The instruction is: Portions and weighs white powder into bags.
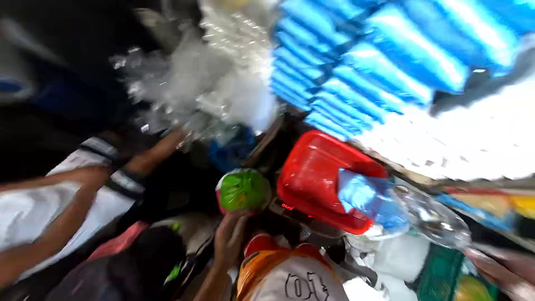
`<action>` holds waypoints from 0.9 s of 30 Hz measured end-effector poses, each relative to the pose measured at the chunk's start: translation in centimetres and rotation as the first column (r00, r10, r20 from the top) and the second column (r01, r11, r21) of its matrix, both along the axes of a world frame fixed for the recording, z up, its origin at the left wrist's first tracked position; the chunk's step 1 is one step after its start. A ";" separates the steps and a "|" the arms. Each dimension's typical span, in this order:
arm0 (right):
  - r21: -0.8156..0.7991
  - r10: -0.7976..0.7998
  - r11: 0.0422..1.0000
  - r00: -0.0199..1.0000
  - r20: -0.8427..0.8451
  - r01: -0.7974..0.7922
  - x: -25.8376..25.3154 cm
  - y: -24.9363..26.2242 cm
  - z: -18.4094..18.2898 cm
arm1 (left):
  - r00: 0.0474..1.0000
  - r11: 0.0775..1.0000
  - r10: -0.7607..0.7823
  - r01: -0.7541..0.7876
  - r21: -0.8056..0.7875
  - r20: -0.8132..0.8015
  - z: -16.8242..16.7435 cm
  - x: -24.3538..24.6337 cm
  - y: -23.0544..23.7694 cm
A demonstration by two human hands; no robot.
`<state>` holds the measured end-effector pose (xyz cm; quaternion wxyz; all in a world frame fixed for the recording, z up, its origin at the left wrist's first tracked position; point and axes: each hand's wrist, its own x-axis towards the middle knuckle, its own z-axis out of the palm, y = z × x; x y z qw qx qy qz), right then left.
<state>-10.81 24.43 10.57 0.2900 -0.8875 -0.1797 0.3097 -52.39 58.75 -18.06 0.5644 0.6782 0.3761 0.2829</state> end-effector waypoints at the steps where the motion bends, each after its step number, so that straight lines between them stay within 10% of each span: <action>1: 0.008 -0.022 1.000 1.000 0.012 0.022 -0.2 0.1 -0.6 | 1.000 0.999 0.009 -0.010 -0.053 -0.013 -0.2 -0.7 1.1; 6: -0.017 -0.182 0.983 0.983 -0.023 0.182 -3.9 -0.8 -3.4 | 0.982 0.982 -0.171 0.163 -0.096 -0.080 1.0 3.1 6.7; 13: 0.367 -0.574 0.662 0.757 -0.312 0.654 -12.0 -8.4 -14.0 | 0.837 0.733 -0.540 0.519 0.439 -0.088 4.1 17.0 10.0; 20: 0.464 -0.727 0.044 0.347 -0.593 0.885 -13.7 -17.3 -19.7 | 0.835 0.757 -0.545 0.530 0.382 -0.080 8.1 26.8 1.0; 27: 0.034 -0.934 -0.113 -0.094 -0.344 0.993 -3.2 -31.6 -26.8 | 0.689 0.723 -0.688 0.679 0.128 0.228 9.3 33.6 -15.2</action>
